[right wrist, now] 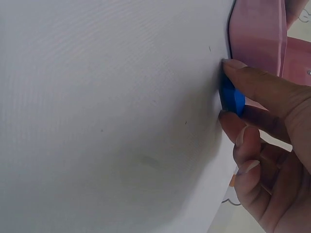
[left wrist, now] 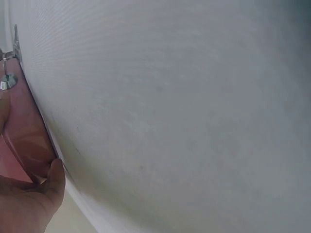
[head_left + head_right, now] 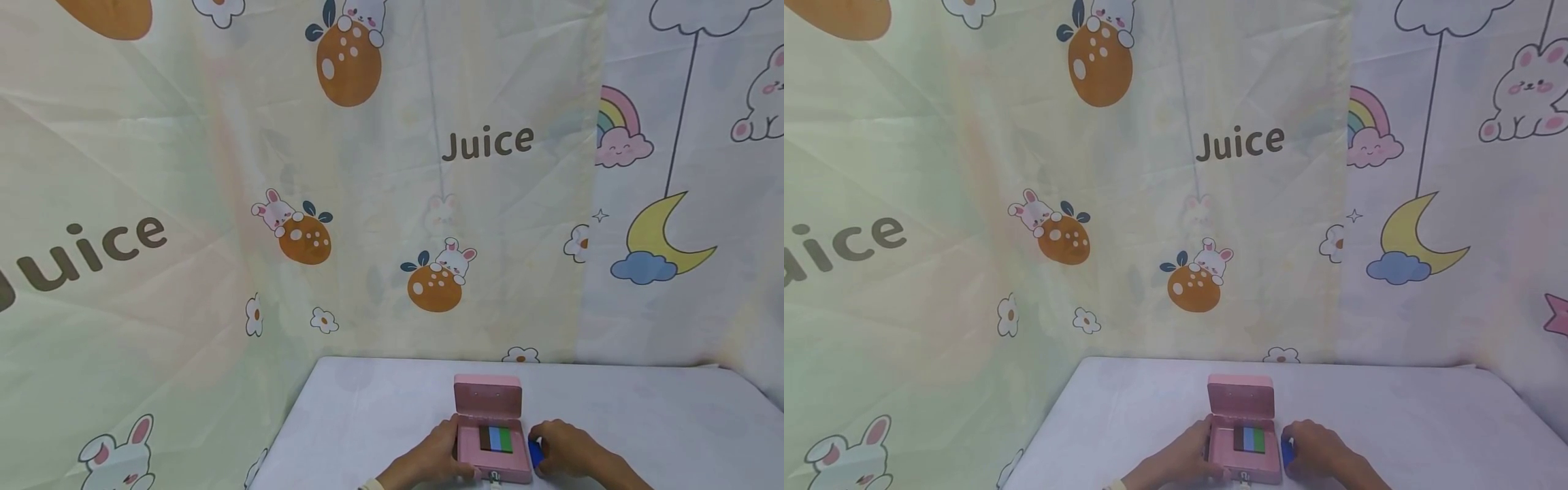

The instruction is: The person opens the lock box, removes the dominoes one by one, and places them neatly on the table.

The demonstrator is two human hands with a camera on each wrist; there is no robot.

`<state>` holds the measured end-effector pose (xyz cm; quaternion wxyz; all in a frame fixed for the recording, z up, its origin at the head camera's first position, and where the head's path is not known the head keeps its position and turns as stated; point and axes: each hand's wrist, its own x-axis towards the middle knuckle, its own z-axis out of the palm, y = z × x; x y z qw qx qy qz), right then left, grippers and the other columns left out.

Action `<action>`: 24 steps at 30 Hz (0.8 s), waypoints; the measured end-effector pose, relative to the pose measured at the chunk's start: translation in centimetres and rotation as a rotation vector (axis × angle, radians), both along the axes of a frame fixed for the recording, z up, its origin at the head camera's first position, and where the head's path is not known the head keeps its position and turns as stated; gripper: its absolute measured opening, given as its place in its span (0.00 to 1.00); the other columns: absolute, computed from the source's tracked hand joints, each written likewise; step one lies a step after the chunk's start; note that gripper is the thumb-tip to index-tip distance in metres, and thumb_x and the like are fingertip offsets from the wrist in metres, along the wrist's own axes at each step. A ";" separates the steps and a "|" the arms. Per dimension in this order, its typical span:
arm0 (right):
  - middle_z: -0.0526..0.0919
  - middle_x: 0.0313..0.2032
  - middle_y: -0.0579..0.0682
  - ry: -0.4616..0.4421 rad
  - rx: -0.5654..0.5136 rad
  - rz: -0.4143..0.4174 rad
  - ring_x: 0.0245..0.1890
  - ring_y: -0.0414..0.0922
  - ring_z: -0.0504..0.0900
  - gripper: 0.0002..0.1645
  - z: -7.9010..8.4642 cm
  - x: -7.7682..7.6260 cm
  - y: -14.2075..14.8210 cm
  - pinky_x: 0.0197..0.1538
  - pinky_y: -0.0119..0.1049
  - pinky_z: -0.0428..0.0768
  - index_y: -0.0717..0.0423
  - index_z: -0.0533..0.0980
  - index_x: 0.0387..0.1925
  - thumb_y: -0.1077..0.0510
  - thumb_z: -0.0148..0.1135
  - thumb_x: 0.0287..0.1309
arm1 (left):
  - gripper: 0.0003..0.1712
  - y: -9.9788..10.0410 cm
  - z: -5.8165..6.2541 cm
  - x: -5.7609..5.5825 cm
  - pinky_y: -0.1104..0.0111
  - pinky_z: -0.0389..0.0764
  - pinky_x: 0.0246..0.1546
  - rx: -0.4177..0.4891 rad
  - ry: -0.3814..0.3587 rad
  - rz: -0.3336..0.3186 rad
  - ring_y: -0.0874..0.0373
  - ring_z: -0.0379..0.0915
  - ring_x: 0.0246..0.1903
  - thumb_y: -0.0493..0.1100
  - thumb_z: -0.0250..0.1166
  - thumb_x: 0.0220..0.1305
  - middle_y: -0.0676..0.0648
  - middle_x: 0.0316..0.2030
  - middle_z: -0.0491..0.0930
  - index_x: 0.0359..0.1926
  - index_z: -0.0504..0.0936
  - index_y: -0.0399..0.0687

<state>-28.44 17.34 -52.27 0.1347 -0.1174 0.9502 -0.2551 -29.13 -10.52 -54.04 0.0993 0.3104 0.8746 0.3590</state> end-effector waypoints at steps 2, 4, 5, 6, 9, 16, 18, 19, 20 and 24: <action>0.79 0.28 0.47 -0.004 0.003 0.003 0.31 0.46 0.74 0.24 -0.1 0.0 0.0 0.42 0.48 0.80 0.59 0.82 0.42 0.59 0.81 0.41 | 0.49 0.0 -0.2 -0.1 0.72 0.75 0.55 0.003 0.011 -0.007 0.73 0.70 0.51 0.45 0.80 0.48 0.59 0.56 0.75 0.69 0.63 0.59; 0.79 0.28 0.47 -0.005 0.009 0.008 0.30 0.46 0.75 0.24 -0.1 0.0 0.0 0.42 0.48 0.80 0.59 0.82 0.43 0.58 0.81 0.41 | 0.49 0.0 -0.4 -0.2 0.72 0.76 0.55 0.003 0.019 -0.008 0.73 0.70 0.50 0.45 0.80 0.48 0.59 0.56 0.75 0.69 0.63 0.60; 0.79 0.28 0.47 -0.005 0.011 0.010 0.30 0.46 0.75 0.24 -0.2 -0.1 0.0 0.42 0.48 0.80 0.59 0.82 0.43 0.58 0.81 0.42 | 0.49 0.0 -0.5 -0.3 0.71 0.76 0.54 0.002 0.022 -0.007 0.73 0.70 0.50 0.46 0.80 0.48 0.59 0.56 0.76 0.69 0.63 0.61; 0.80 0.28 0.47 -0.009 0.010 0.007 0.30 0.46 0.75 0.24 -0.2 -0.1 0.0 0.42 0.48 0.80 0.59 0.82 0.43 0.58 0.81 0.41 | 0.50 0.0 -0.6 -0.3 0.71 0.77 0.54 -0.002 0.027 -0.006 0.73 0.70 0.50 0.46 0.81 0.48 0.59 0.56 0.75 0.69 0.63 0.61; 0.80 0.28 0.47 -0.006 0.016 0.011 0.30 0.46 0.75 0.24 -0.2 -0.1 0.1 0.42 0.48 0.80 0.59 0.82 0.43 0.58 0.81 0.42 | 0.50 0.0 -0.8 -0.4 0.70 0.77 0.55 -0.013 0.027 0.003 0.73 0.70 0.51 0.47 0.81 0.48 0.60 0.56 0.75 0.69 0.62 0.63; 0.79 0.28 0.47 -0.005 0.015 0.005 0.30 0.46 0.75 0.25 -0.2 0.0 0.1 0.41 0.48 0.80 0.59 0.82 0.43 0.57 0.81 0.42 | 0.50 0.0 -0.7 -0.3 0.69 0.76 0.56 -0.022 0.030 0.012 0.73 0.69 0.52 0.48 0.81 0.48 0.60 0.56 0.75 0.69 0.62 0.63; 0.79 0.28 0.48 -0.006 0.014 0.004 0.30 0.46 0.75 0.25 -0.2 0.0 0.2 0.41 0.48 0.80 0.59 0.82 0.43 0.57 0.81 0.42 | 0.50 0.0 -0.6 -0.3 0.69 0.76 0.56 -0.023 0.030 0.011 0.73 0.69 0.51 0.48 0.81 0.48 0.60 0.56 0.75 0.69 0.62 0.63; 0.79 0.28 0.48 -0.008 0.015 0.005 0.30 0.46 0.75 0.24 -0.2 0.0 0.2 0.41 0.48 0.80 0.59 0.82 0.43 0.57 0.81 0.42 | 0.50 0.0 -0.5 -0.3 0.69 0.76 0.56 -0.023 0.029 0.012 0.73 0.69 0.51 0.48 0.81 0.48 0.60 0.56 0.75 0.69 0.62 0.63; 0.79 0.28 0.48 -0.009 0.017 0.005 0.30 0.46 0.75 0.24 -0.2 0.0 0.2 0.41 0.47 0.80 0.59 0.82 0.43 0.57 0.81 0.42 | 0.50 0.0 -0.5 -0.3 0.69 0.76 0.56 -0.026 0.027 0.014 0.73 0.69 0.51 0.48 0.81 0.48 0.60 0.56 0.75 0.69 0.62 0.63; 0.79 0.28 0.48 -0.020 0.014 0.002 0.30 0.46 0.75 0.24 -0.2 -0.2 0.2 0.41 0.47 0.80 0.59 0.82 0.43 0.58 0.81 0.42 | 0.50 0.0 -0.5 -0.3 0.69 0.76 0.55 -0.026 0.020 0.020 0.73 0.69 0.50 0.47 0.81 0.48 0.61 0.56 0.75 0.69 0.62 0.63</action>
